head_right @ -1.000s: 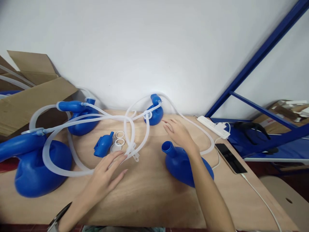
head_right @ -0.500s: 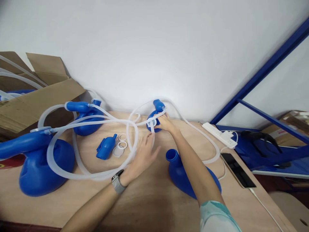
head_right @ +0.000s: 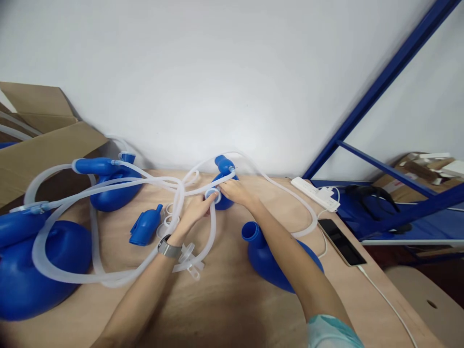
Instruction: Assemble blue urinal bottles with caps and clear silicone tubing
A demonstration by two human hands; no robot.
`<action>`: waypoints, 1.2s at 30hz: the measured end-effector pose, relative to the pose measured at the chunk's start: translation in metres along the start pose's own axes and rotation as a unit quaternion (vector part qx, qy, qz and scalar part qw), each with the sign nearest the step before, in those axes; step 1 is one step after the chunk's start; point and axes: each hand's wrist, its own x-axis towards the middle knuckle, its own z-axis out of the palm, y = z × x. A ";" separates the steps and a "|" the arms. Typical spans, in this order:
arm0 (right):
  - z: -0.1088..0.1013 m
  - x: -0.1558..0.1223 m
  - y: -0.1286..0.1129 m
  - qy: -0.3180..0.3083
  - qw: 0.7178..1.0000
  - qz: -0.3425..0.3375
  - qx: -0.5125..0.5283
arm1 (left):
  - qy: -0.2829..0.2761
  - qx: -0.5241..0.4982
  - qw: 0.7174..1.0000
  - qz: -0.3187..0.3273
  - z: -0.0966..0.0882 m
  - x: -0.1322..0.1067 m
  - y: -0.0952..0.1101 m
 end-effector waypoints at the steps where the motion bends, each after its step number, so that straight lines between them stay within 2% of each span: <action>1: 0.005 0.001 -0.001 -0.001 1.000 0.008 -0.008 | -0.014 0.004 1.000 -0.016 -0.001 0.002 -0.001; 4: 0.014 0.002 0.000 -0.004 0.999 0.028 -0.027 | -0.042 0.004 0.998 -0.050 0.001 0.004 -0.003; 10: 0.009 0.000 0.000 0.024 0.999 0.023 -0.031 | -0.025 -0.014 0.999 -0.036 0.011 -0.003 -0.003; 15: 0.005 -0.005 0.004 0.038 0.998 -0.049 0.030 | -0.045 0.020 0.998 -0.036 -0.004 -0.002 0.000; 20: 0.012 -0.004 0.007 0.047 0.993 -0.058 0.088 | -0.024 0.046 0.998 0.034 -0.016 -0.001 0.019; 23: 0.013 -0.001 0.004 0.062 0.991 -0.034 0.111 | -0.030 0.042 0.996 0.070 -0.009 0.001 0.031; 26: 0.010 -0.003 -0.001 0.077 0.987 -0.003 0.141 | -0.035 0.027 0.996 0.076 0.004 0.003 0.036; 30: 0.009 -0.007 -0.004 0.091 0.977 0.025 0.191 | -0.016 -0.023 0.996 0.085 0.023 -0.001 0.034; 36: 0.011 -0.006 0.000 0.104 0.956 0.030 0.272 | 0.033 -0.110 0.990 0.082 0.046 -0.006 0.023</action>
